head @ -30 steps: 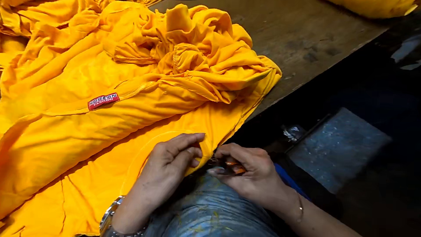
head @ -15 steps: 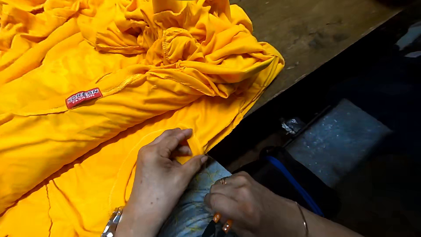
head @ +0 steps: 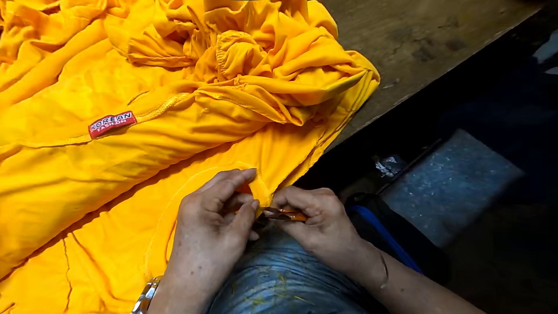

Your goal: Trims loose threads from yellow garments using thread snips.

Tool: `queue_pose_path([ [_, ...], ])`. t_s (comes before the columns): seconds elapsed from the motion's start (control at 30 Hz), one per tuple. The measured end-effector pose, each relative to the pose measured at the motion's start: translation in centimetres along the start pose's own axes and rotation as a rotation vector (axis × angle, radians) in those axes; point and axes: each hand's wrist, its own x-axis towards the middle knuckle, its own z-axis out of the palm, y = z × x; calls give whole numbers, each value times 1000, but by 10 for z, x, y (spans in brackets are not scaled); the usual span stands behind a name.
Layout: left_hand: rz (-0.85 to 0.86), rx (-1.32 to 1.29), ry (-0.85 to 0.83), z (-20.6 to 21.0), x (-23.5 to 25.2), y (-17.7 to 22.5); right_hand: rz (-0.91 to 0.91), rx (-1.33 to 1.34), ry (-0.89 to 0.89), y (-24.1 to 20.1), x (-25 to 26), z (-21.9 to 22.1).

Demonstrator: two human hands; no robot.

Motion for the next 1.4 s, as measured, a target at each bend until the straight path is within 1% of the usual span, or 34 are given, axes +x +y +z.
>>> queue_pose_path([
  [0.2,-35,-114,50,8,-3,-6,-300,-217,20,-6,-8,-4],
  [0.33,-115,-157,67,10,0,-5,-373,-325,-10,-10,-15,4],
  [0.4,-151,-218,40,5,1,-4,-360,-291,-10,-8,-15,5],
  [0.47,-193,-291,14,-3,1,-6,-288,-279,-22,-7,-15,-2],
  [0.53,-232,-367,3,-9,1,-9,-232,-369,1,-5,-15,-11],
  [0.67,-250,-453,17,-12,-1,-12,-265,-619,105,2,-15,-19],
  [0.77,-258,-458,28,-11,-3,-10,-310,-696,118,-1,-14,-16],
  [0.93,-275,-461,66,-9,-4,-8,-332,-695,115,-1,-7,-9],
  [1.17,-262,-495,55,-10,-7,-11,-327,-666,84,-1,-11,-12],
  [1.4,-252,-471,71,-5,-8,-10,-341,-680,124,1,-6,-6],
])
